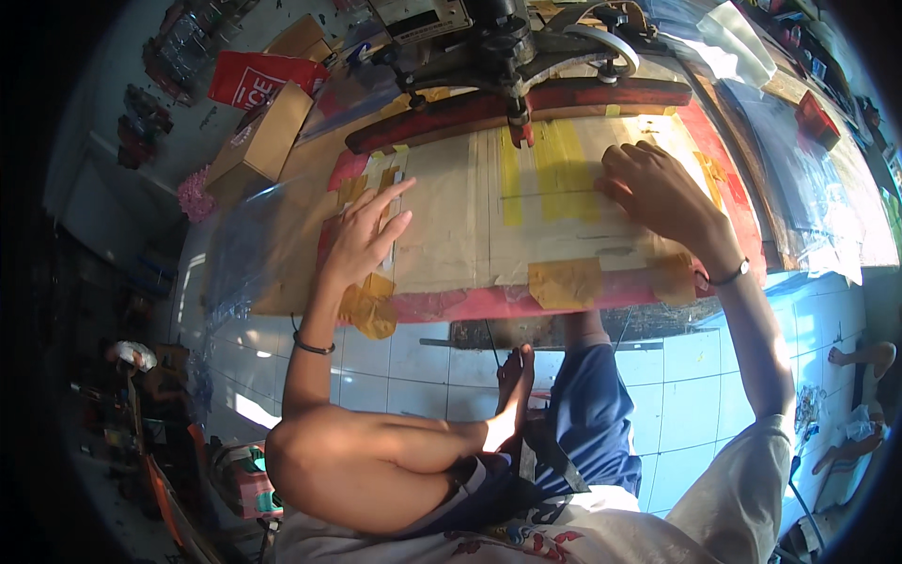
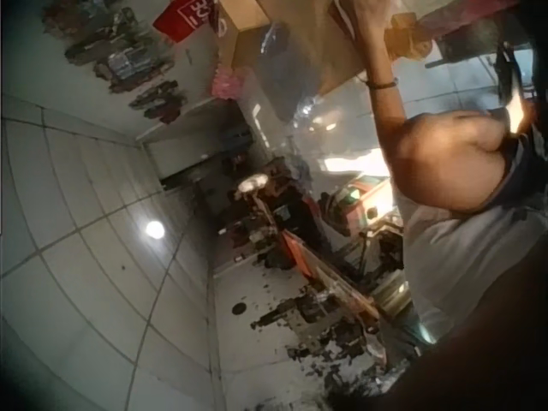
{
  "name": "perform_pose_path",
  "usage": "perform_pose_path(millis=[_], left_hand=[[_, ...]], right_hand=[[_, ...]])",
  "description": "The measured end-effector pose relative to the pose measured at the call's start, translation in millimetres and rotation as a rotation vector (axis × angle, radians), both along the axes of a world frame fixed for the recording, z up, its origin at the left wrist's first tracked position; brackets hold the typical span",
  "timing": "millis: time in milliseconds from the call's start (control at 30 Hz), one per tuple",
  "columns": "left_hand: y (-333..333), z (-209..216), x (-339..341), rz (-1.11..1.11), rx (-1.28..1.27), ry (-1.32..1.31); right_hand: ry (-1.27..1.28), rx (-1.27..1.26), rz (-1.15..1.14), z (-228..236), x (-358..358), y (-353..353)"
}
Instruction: The person uses adhesive tape to secure a transparent sheet onto the frame of a screen-printing machine and places another sheet on the workbench surface.
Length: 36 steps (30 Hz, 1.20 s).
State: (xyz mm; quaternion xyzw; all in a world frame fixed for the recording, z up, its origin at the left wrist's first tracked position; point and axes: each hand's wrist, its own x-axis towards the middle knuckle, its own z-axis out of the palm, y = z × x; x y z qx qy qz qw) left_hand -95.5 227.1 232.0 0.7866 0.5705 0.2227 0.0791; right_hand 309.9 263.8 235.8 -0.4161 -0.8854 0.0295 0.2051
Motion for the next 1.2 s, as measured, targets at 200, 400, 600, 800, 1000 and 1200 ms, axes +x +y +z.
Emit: perform_pose_path(millis=[200,400,600,800,1000,1200], left_hand=[[-36,-14,-39,-0.323,0.193,0.012],[-29,4,-43,-0.323,0.043,0.004],[-26,-3,-37,-0.328,0.088,-0.069],[-31,-6,-38,-0.287,0.094,-0.099],[-35,1,-35,-0.271,0.138,-0.059],[-41,-1,-31,-0.221,0.251,-0.111]], right_hand=[[-0.001,0.203,-0.137,-11,0,-76],[0.103,0.129,-0.180,-6,-7,-78],[0.150,0.165,-0.139,-9,-7,-76],[0.203,0.153,-0.167,-11,-10,-75],[0.190,0.202,-0.116,-9,-11,-78],[0.305,0.418,-0.149,-29,-6,-88]])
